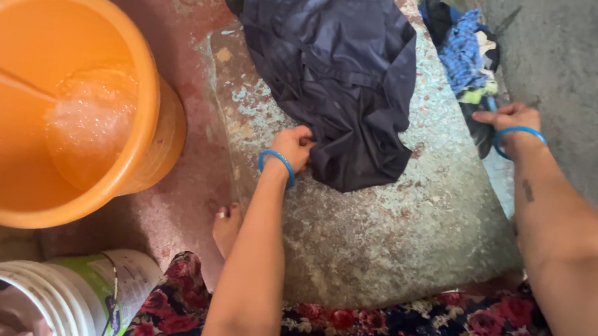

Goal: The person washes a dark garment by hand on a stone slab, applying a blue bar of soap and scrubbing the fabric with a brush before rinsing it in an orange bucket of water.

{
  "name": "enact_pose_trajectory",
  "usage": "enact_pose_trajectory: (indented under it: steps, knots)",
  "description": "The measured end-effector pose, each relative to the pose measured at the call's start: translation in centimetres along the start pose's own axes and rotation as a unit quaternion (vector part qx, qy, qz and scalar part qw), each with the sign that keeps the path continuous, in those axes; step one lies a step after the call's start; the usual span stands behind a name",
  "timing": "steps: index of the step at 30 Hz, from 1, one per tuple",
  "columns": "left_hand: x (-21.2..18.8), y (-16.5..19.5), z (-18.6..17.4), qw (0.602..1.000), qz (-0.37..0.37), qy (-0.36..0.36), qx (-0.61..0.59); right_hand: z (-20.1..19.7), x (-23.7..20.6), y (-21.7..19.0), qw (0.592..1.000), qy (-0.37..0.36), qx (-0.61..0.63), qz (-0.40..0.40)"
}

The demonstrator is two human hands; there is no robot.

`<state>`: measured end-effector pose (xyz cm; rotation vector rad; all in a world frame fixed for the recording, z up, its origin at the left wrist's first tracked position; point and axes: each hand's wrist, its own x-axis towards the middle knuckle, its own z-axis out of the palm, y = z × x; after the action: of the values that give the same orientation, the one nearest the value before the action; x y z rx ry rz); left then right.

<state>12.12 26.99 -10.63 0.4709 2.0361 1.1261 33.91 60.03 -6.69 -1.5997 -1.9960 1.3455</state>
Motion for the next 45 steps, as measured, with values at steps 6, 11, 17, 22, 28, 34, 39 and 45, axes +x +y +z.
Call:
enact_pose_trajectory:
  steps: [6,11,17,22,28,34,39,45]
  knots:
    - [-0.6,0.8,0.6,0.983,0.074,0.079,0.148,1.1,-0.5,-0.2,0.967,0.08,-0.205,-0.128]
    - [-1.1,1.0,0.5,0.983,0.069,0.103,0.138,0.9,-0.8,-2.7,0.936,0.205,-0.24,-0.157]
    - [-1.0,0.7,0.3,0.986,-0.077,0.142,0.035,5.4,-4.9,-10.3,0.901,0.184,-0.104,-0.379]
    - [-0.4,-0.3,0.6,0.948,0.035,0.189,0.253,14.2,-12.6,-11.4,0.722,-0.134,-0.374,-0.567]
    - [-1.8,0.2,-1.1,0.975,-0.136,-0.176,-0.03,14.7,-9.2,-8.5,0.754,-0.129,-0.394,-0.509]
    - [-4.5,0.0,-9.6,0.881,0.014,-0.333,-0.337,10.7,-5.9,-9.5,0.844,-0.051,-0.35,-0.404]
    - [-3.0,-2.0,-8.9,0.942,-0.017,0.186,-0.28,10.3,-6.8,-11.5,0.854,-0.079,-0.429,-0.284]
    - [-2.6,-1.5,-2.4,0.895,-0.149,0.148,0.395,8.5,-4.1,-11.0,0.924,-0.119,0.197,-0.306]
